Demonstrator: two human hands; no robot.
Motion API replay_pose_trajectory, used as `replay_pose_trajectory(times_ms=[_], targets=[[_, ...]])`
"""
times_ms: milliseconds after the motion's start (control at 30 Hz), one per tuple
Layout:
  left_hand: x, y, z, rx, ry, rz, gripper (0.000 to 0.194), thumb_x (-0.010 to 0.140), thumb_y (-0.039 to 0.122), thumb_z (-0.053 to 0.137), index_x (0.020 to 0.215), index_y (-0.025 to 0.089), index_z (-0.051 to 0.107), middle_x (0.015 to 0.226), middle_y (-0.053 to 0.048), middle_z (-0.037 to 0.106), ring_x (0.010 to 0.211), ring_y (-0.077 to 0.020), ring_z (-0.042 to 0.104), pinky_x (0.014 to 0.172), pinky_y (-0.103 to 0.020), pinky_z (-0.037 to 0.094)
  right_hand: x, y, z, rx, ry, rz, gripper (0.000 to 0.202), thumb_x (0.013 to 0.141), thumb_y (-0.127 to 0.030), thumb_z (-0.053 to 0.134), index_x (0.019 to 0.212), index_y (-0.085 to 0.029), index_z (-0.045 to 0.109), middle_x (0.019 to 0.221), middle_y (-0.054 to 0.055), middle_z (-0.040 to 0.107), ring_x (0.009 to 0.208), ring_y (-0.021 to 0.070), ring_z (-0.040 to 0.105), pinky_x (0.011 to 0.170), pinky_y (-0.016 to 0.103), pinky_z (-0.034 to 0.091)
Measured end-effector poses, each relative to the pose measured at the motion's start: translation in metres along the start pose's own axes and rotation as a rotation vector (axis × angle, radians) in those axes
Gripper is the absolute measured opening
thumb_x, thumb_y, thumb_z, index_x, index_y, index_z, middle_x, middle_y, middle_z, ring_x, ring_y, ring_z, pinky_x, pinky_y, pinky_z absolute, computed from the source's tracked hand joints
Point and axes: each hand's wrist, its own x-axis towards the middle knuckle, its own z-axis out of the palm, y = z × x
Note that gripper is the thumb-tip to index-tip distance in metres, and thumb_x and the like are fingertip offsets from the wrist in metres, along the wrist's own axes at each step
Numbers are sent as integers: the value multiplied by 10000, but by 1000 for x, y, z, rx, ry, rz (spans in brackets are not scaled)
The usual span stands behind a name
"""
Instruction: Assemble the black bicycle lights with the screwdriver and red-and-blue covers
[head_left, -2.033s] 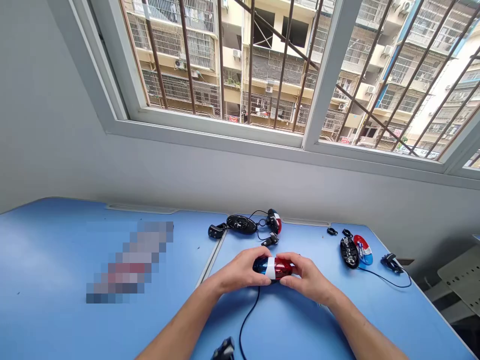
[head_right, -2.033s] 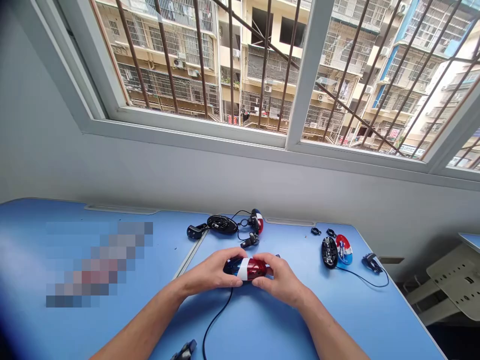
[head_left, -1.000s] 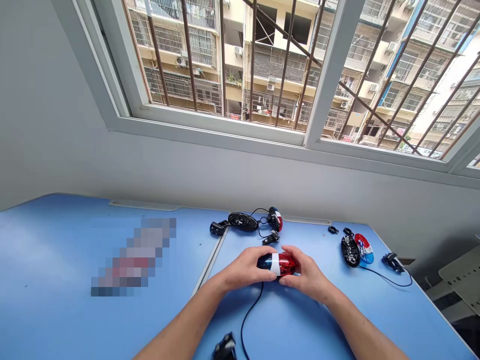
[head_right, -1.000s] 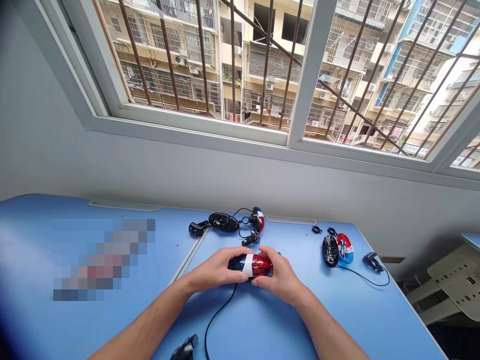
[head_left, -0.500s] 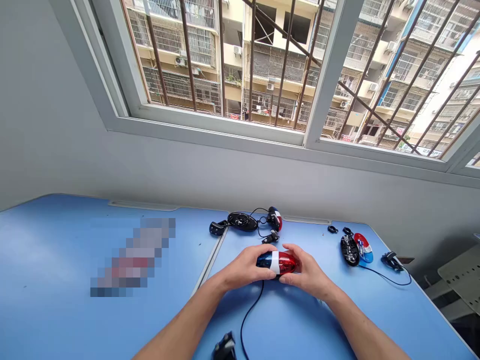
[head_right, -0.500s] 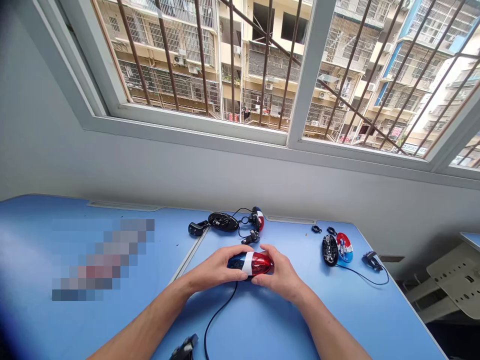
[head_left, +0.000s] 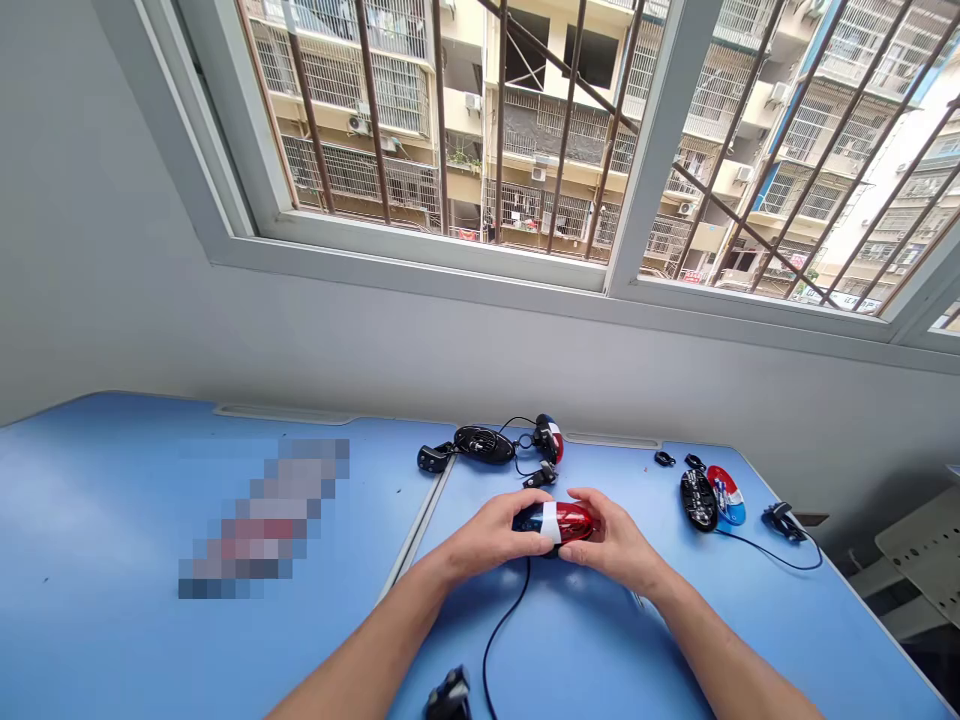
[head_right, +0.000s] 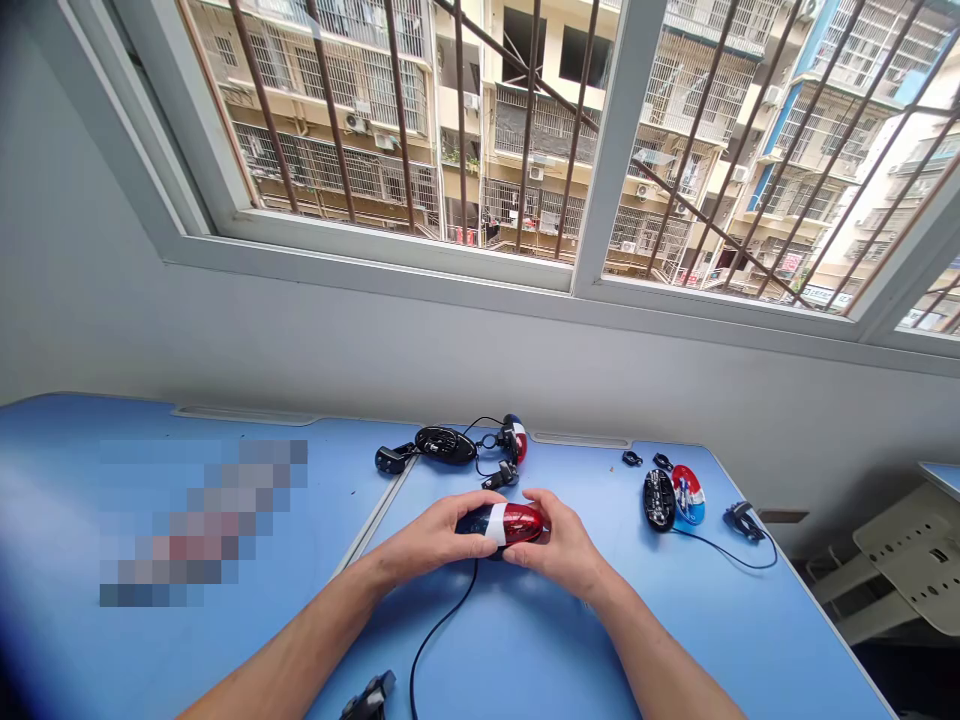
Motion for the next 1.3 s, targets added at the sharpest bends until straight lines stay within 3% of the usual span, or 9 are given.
replay_pose_trajectory(times_ms=[567, 833, 1133, 1300], targets=[[-1, 6, 4, -6, 15, 8, 277, 719, 253, 596, 990, 196, 612, 1033, -22, 642, 972, -235, 560, 807, -297, 431, -1, -4, -1, -56, 13, -4, 654, 574, -254, 776, 1153, -191, 479, 1040, 63, 643, 917, 236, 636, 833, 383, 500], [0, 1, 3, 28, 27, -11, 253, 745, 293, 602, 976, 191, 613, 1003, -22, 637, 937, -228, 560, 781, -292, 432, 0, -3, -2, -86, -13, -49, 498, 617, -240, 748, 1069, -198, 543, 989, 35, 651, 906, 213, 631, 809, 353, 517], [-1, 8, 5, 20, 65, -12, 277, 796, 369, 597, 987, 172, 632, 971, -55, 658, 919, -245, 578, 788, -308, 442, 0, -8, 1, -54, 80, -134, 425, 651, -372, 784, 993, -209, 592, 996, 59, 696, 948, 240, 642, 838, 383, 508], [-1, 8, 9, 18, 90, -20, 301, 825, 415, 581, 999, 173, 628, 997, -65, 646, 939, -247, 574, 801, -321, 457, 0, -12, 1, 19, 87, -147, 482, 610, -439, 820, 974, -205, 607, 987, 69, 700, 944, 254, 642, 830, 400, 511]])
